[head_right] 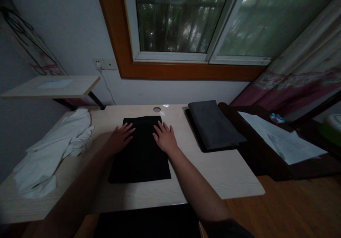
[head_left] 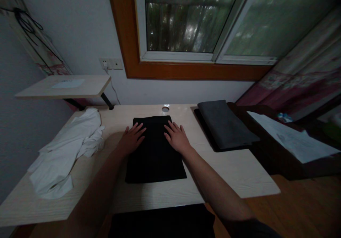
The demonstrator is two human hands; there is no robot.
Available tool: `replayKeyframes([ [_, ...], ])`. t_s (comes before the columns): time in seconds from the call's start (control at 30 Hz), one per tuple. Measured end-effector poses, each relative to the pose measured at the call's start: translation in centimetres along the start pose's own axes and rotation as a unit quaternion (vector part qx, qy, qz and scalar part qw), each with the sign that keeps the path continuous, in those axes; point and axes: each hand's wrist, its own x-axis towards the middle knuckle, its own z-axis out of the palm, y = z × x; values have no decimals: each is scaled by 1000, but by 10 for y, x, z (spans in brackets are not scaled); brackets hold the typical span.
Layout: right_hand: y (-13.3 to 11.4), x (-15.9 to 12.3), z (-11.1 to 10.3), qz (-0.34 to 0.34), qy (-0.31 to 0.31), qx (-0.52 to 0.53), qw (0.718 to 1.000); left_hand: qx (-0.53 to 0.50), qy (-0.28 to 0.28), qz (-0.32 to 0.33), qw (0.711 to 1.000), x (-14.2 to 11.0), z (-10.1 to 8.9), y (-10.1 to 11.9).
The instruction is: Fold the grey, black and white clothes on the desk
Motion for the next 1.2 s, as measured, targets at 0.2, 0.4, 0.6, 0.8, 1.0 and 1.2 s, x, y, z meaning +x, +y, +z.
replayKeyframes([
  [0.2,1,0,1,3,12,-3,1000,2,6,-7,1000,-1,-2,1],
  [0.4,0,-1,1,9,21,-3,1000,5,19,-41,999,-1,-3,-1],
  [0.6,1,-1,0,26,21,-5,999,11,22,-75,997,-1,-1,-7],
  [0.8,6,-1,1,50,15,-5,999,29,18,-107,994,-1,-3,-7],
  [1.0,14,-1,-7,78,36,8,996,36,30,-142,989,-5,-6,-23],
  [1.2,25,-5,-24,110,77,77,988,0,73,-141,987,-7,-19,-36],
])
